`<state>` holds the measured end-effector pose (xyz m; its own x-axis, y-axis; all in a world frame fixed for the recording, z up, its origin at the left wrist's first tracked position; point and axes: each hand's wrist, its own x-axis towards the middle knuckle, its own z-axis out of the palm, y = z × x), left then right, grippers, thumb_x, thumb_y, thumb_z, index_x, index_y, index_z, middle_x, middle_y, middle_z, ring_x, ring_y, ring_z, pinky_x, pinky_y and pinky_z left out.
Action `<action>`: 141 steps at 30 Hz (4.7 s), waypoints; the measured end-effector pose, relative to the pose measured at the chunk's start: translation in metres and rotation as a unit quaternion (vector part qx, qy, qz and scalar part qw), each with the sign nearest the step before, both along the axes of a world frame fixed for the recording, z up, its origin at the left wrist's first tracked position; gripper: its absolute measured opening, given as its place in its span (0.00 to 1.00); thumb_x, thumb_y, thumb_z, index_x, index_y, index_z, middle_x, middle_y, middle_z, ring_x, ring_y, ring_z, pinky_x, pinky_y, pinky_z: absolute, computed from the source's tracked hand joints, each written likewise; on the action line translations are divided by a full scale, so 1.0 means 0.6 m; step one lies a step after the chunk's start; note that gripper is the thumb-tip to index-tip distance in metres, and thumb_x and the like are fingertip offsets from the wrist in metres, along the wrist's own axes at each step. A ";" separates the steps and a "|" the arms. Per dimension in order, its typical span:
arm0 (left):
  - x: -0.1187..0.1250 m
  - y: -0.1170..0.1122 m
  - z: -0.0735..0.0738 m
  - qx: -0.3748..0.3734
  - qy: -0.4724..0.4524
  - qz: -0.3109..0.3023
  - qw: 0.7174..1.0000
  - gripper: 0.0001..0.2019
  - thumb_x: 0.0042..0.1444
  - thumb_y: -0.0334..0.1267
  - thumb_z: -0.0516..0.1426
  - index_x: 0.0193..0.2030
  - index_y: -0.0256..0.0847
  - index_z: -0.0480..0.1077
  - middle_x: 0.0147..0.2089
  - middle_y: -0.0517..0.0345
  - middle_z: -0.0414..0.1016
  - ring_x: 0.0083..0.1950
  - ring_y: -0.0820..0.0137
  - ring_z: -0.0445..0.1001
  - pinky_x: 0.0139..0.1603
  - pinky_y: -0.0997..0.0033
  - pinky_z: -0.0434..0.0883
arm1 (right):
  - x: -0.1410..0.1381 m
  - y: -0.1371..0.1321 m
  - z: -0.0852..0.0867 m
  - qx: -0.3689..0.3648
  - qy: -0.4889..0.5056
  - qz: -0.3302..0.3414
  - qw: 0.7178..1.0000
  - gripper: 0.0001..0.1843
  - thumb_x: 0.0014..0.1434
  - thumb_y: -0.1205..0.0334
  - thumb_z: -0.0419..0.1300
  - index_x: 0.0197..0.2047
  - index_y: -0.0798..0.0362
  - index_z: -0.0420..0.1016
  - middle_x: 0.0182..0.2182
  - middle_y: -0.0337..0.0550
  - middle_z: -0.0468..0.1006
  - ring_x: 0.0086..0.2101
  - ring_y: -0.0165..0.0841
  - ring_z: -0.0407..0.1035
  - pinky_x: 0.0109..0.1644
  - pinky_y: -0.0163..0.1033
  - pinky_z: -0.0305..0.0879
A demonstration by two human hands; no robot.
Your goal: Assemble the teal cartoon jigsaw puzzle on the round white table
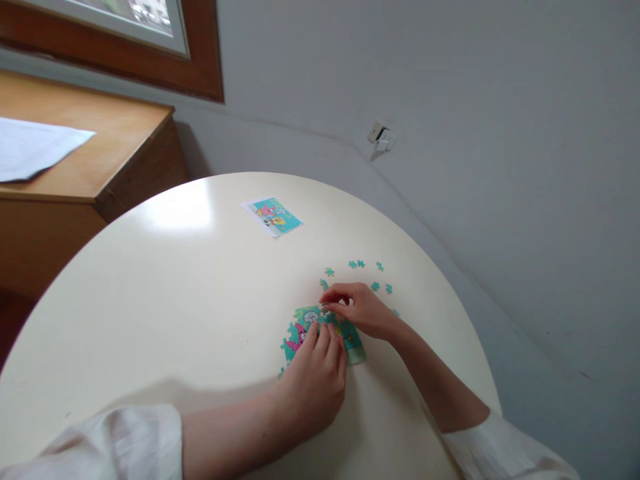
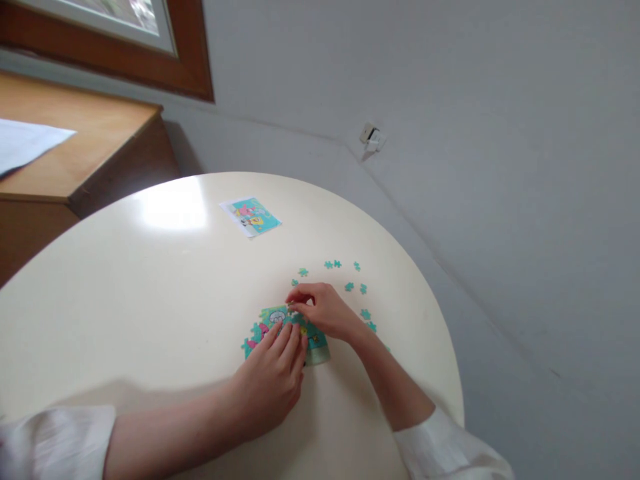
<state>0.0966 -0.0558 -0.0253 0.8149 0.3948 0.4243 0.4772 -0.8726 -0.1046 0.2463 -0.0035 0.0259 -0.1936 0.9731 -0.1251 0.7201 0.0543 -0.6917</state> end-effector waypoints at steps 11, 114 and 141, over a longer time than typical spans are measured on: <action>-0.001 0.001 0.010 -0.014 0.029 -0.013 0.999 0.22 0.53 0.36 0.49 0.50 0.20 0.68 0.50 0.31 0.71 0.51 0.49 0.69 0.53 0.49 0.59 | 0.000 0.006 -0.005 -0.025 -0.003 0.009 1.000 0.08 0.49 0.69 0.56 0.30 0.55 0.76 0.29 0.40 0.78 0.30 0.29 0.68 0.36 0.34 0.63; -0.001 -0.009 0.010 -0.002 0.027 0.055 0.998 0.23 0.53 0.39 0.49 0.52 0.23 0.67 0.52 0.32 0.69 0.54 0.48 0.66 0.54 0.44 0.58 | 0.004 0.019 -0.026 -0.051 0.149 -0.058 0.986 0.09 0.46 0.61 0.59 0.31 0.57 0.74 0.29 0.42 0.76 0.31 0.31 0.68 0.37 0.37 0.64; 0.000 -0.008 0.020 -0.069 0.067 0.049 0.994 0.22 0.54 0.37 0.50 0.52 0.27 0.68 0.52 0.32 0.68 0.53 0.44 0.65 0.48 0.38 0.62 | -0.078 0.031 -0.004 -0.069 -0.002 0.085 0.994 0.07 0.49 0.71 0.56 0.29 0.54 0.74 0.26 0.38 0.75 0.27 0.27 0.66 0.33 0.32 0.62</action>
